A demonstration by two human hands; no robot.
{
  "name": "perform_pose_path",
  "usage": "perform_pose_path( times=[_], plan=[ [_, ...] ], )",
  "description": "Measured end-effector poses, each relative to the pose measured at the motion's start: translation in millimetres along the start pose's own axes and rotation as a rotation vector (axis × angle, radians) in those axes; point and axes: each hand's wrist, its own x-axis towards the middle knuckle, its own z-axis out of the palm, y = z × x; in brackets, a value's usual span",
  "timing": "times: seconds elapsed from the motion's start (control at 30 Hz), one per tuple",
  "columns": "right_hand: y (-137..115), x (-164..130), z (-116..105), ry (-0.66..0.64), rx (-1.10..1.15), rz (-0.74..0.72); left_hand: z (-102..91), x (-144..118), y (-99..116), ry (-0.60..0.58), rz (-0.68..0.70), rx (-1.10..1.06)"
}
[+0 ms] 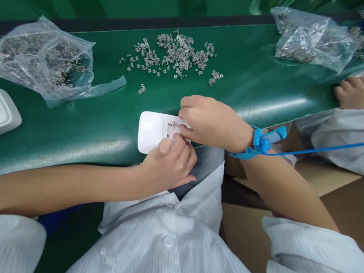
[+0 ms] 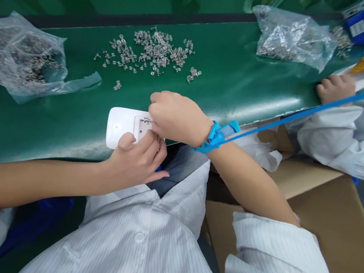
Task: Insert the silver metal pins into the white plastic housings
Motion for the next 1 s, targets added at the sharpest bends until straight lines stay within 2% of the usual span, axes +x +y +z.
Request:
perform_pose_path(
  times=[0.23, 0.33, 0.4, 0.47, 0.53, 0.6, 0.63, 0.8, 1.0],
  plan=[
    [-6.6, -2.5, 8.4, 0.111, 0.09, 0.074, 3.0, 1.5, 1.7, 0.01, -0.008, 0.02],
    [9.1, -9.5, 24.3, 0.227, 0.289, -0.009, 3.5, 0.8, 3.1, 0.029, -0.021, 0.046],
    [25.0, -15.9, 41.5, 0.354, 0.486, -0.037, 2.9, 0.3, 4.7, 0.027, -0.04, 0.048],
    [40.5, -21.0, 62.5, 0.542, 0.661, 0.097, 2.0, 0.8, 7.1, 0.014, -0.067, 0.018],
    [52.1, -23.0, 83.3, 0.736, 0.792, 0.338, 1.2, 2.3, 10.4, 0.006, -0.108, -0.018],
    [58.1, -22.2, 99.3, 0.846, 0.903, 0.512, 0.4, 3.8, 14.4, 0.012, -0.169, -0.048],
    [59.1, -21.4, 104.5, 0.858, 0.946, 0.546, 0.0, 4.0, 16.3, 0.019, -0.204, -0.059],
    [53.8, -22.4, 110.0, 0.827, 1.004, 0.464, -5.8, -12.4, 16.5, 0.05, -0.38, -0.014],
    [56.6, -26.9, 117.3, 0.955, 0.924, 0.378, -23.0, -70.6, 0.2, -0.01, -0.714, 0.112]
  ],
)
